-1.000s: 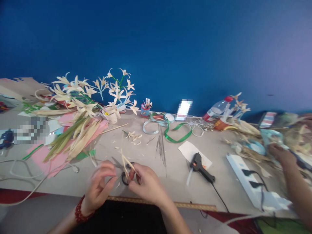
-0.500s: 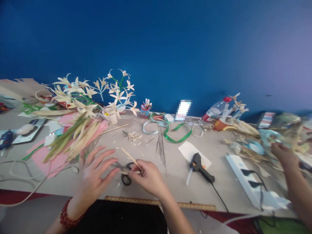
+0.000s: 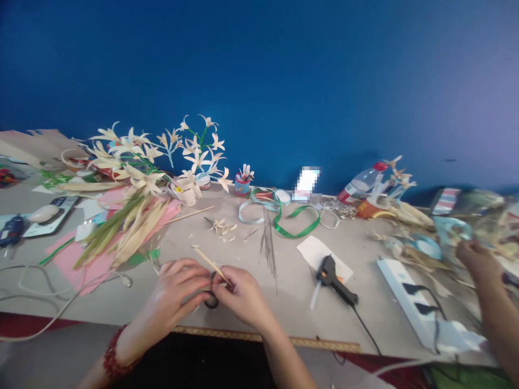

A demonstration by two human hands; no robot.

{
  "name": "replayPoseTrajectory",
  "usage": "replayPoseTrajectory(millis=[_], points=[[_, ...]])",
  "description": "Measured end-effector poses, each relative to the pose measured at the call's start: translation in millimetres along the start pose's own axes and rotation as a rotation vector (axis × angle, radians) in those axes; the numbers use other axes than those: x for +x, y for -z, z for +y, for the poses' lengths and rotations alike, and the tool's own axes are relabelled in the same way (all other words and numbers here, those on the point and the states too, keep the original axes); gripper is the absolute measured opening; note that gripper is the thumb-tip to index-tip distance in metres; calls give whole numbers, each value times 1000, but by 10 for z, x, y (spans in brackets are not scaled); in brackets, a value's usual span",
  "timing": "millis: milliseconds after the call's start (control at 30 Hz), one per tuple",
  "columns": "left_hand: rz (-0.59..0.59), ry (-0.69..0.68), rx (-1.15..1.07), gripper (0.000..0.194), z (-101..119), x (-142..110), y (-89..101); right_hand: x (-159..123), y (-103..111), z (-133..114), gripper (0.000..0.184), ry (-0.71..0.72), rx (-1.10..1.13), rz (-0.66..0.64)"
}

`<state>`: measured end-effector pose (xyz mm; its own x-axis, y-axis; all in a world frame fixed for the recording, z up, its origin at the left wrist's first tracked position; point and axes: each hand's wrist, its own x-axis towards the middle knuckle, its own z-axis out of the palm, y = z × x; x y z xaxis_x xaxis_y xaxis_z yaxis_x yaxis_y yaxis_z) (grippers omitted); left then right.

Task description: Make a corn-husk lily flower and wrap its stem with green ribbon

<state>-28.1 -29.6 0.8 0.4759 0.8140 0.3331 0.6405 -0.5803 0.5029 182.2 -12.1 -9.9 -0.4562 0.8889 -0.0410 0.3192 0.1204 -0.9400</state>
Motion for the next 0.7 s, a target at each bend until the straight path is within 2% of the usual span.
replayPoseTrajectory(millis=[33,100,200,267,367,500,600,700], points=[[-32,22,-73,15,32,30,-51,11,-1,7,11,9,8,5],[-15,133,-206,19,55,75,-127,16,18,39,13,4,42,43],[-12,257,-390,23,36,104,-173,-17,49,105,31,-45,91,102],[-29,277,-462,22,29,110,-188,-50,30,127,40,-56,56,74],[-16,265,-488,18,37,117,-220,-77,-63,110,41,-24,-9,6],[21,225,-484,17,41,118,-247,-62,-175,85,47,-13,47,17],[25,170,-517,18,32,108,-224,-54,-199,86,52,-52,262,-43],[52,69,-563,15,29,99,-176,-70,-199,55,52,-186,633,-179]])
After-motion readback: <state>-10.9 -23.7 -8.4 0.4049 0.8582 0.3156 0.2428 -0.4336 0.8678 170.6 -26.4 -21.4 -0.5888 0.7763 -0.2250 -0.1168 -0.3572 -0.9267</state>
